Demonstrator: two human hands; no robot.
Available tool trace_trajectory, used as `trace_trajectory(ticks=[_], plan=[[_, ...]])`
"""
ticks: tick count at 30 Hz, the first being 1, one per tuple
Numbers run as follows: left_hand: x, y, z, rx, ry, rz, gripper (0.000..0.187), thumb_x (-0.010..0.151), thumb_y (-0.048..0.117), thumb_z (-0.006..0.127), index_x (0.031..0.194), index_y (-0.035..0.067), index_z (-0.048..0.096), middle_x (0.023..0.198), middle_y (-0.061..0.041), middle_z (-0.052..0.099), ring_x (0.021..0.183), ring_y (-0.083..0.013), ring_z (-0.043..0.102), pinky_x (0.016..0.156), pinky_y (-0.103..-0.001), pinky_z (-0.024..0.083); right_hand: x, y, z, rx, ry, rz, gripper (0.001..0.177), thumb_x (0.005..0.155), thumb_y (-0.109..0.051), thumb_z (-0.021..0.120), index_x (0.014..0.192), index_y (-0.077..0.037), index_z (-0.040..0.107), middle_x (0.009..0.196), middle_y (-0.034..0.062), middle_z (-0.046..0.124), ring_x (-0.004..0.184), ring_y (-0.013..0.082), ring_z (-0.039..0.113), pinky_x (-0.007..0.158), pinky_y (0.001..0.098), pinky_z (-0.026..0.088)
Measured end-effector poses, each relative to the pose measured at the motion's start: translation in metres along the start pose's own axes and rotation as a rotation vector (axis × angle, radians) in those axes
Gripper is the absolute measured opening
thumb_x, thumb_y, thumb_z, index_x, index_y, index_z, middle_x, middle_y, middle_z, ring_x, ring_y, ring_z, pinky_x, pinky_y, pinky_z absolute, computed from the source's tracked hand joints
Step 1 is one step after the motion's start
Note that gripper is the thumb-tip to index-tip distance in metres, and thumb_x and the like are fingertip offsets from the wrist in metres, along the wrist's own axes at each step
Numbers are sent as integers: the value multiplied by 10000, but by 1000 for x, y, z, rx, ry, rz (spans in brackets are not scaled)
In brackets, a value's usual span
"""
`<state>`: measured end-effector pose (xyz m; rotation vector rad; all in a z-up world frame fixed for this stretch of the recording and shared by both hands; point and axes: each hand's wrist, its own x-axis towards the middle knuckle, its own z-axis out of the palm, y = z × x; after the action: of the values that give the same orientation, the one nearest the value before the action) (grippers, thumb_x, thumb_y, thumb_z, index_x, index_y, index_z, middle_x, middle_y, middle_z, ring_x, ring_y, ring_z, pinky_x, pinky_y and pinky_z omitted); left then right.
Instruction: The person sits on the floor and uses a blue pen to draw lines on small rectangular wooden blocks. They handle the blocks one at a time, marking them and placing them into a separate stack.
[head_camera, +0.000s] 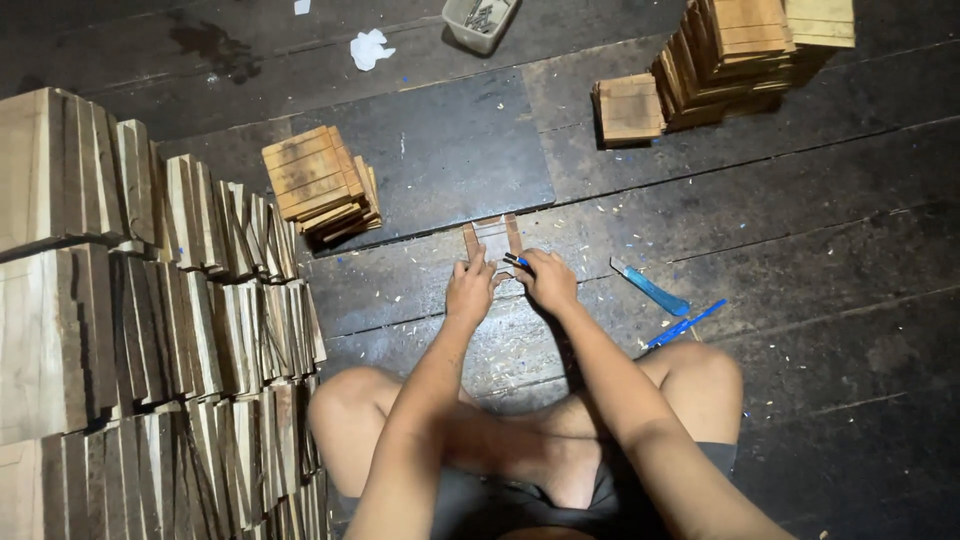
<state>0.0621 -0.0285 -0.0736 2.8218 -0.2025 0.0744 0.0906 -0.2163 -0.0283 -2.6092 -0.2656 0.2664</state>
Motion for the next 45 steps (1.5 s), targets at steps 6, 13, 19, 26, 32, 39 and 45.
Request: trace_trajectory(ticks=[6,13,19,26,32,39,45], plan=[[-5,11,0,177,14,11,512,940,311,580,1451,305,548,1566,-80,498,1115,-342,573,802,-487,511,13,49,47,348,352,-31,110,963,-103,647,1042,-123,721,1056,115,693,1022,373,674,911,465,552],[-8,21,18,297,350,86,378,958,260,610,1330,276,673,1410,-234,609,946,-390,624,641,-481,470,-13,39,-11,574,425,64,347,1106,-298,456,1157,-99,736,1108,203,562,1147,450,551,1061,495,429],[13,39,-64,148,-384,-130,568,987,332,523,1551,333,455,1738,-51,125,1343,-353,412,1058,-646,342,-12,30,-3,635,537,29,167,1022,-183,639,1024,-59,751,991,211,659,1066,421,644,1000,472,476],[36,20,-44,236,-401,-31,457,1020,467,454,1465,403,533,1676,52,336,1531,-261,267,1137,-811,80,19,15,11,705,640,-82,101,849,-75,816,896,-85,727,947,119,718,989,310,700,934,411,518],[41,37,-75,220,-484,-103,510,1022,401,521,1528,362,468,1667,32,366,1550,-273,245,1132,-812,66,52,11,25,668,647,-176,121,793,-23,818,842,-64,715,902,135,725,913,341,715,860,423,541],[55,44,-70,245,-539,-117,492,1002,363,594,1485,324,515,1638,-24,418,1542,-282,257,1096,-848,54,71,2,35,717,584,-66,96,818,-46,815,860,-40,729,924,155,754,933,353,721,849,431,545],[64,45,-61,198,-512,-122,367,1060,214,458,1390,231,617,1568,-98,518,1514,-258,355,1148,-786,7,63,-12,17,726,497,-3,113,848,-56,783,845,-8,681,921,186,765,916,376,736,821,446,546]])
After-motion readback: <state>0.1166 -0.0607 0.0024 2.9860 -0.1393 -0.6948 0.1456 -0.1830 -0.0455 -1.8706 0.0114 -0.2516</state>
